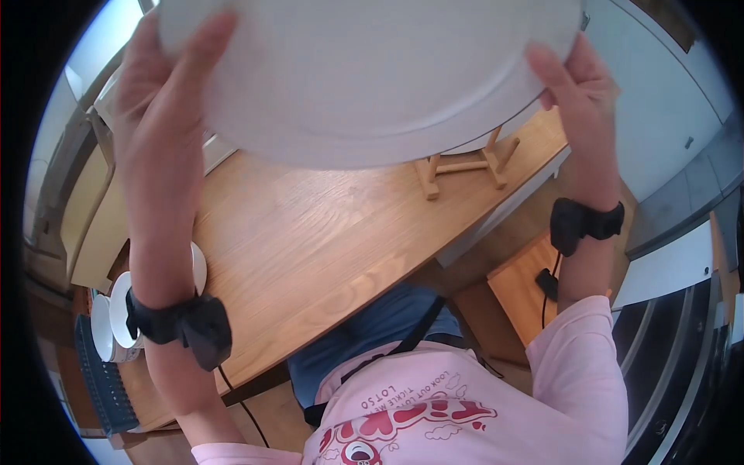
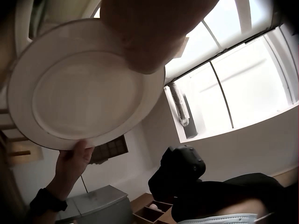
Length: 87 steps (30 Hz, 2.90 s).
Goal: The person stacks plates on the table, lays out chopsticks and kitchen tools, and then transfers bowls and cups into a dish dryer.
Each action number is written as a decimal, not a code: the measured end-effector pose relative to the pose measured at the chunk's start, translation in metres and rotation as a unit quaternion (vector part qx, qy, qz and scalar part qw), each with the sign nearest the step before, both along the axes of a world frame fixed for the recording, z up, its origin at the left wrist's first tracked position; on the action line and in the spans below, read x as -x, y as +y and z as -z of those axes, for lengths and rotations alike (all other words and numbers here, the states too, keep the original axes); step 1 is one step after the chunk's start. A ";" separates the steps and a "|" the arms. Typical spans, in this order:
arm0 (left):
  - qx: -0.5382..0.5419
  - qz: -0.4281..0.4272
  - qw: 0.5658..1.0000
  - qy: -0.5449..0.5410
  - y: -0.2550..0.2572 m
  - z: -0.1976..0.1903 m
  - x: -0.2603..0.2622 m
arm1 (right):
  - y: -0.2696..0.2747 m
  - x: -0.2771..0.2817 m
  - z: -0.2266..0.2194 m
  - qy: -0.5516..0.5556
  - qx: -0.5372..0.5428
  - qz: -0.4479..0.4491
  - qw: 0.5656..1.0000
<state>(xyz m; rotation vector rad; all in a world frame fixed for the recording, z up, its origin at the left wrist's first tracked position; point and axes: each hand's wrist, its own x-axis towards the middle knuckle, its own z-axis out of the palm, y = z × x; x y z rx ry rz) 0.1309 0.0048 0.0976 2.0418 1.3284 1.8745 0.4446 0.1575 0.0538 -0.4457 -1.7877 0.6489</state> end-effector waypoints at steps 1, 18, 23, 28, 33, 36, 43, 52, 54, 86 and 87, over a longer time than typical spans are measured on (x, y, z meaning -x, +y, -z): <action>0.000 0.009 1.000 0.016 0.009 0.001 0.003 | 0.003 -0.009 -0.002 0.014 -0.015 0.028 0.999; -0.005 0.084 0.996 -0.033 0.071 0.065 -0.079 | 0.042 -0.073 0.019 -0.051 -0.028 0.029 0.998; 0.051 0.056 0.997 -0.005 0.076 0.074 -0.081 | 0.050 -0.076 0.033 -0.068 0.020 0.028 0.997; 0.035 0.037 0.999 -0.004 0.073 0.073 -0.087 | 0.051 -0.074 0.039 -0.040 0.034 0.059 0.997; 0.074 -0.004 0.997 0.019 0.069 0.073 -0.084 | 0.047 -0.076 0.037 -0.061 0.048 0.041 0.996; 0.037 0.015 0.999 0.016 0.068 0.077 -0.081 | 0.041 -0.070 0.034 -0.059 0.045 0.017 0.997; 0.067 0.020 0.998 0.000 0.065 0.077 -0.082 | 0.048 -0.073 0.037 -0.046 0.036 0.008 0.998; 0.080 0.045 0.996 -0.009 0.063 0.079 -0.077 | 0.044 -0.063 0.029 -0.039 -0.001 0.015 0.999; 0.082 0.060 0.995 -0.016 0.060 0.078 -0.074 | 0.042 -0.062 0.028 -0.034 -0.012 0.018 0.999; 0.093 0.046 0.994 -0.038 0.075 0.078 -0.071 | 0.049 -0.050 0.034 0.014 -0.008 0.057 0.998; 0.092 0.046 0.994 -0.038 0.074 0.078 -0.071 | 0.048 -0.048 0.034 0.021 0.007 0.059 0.998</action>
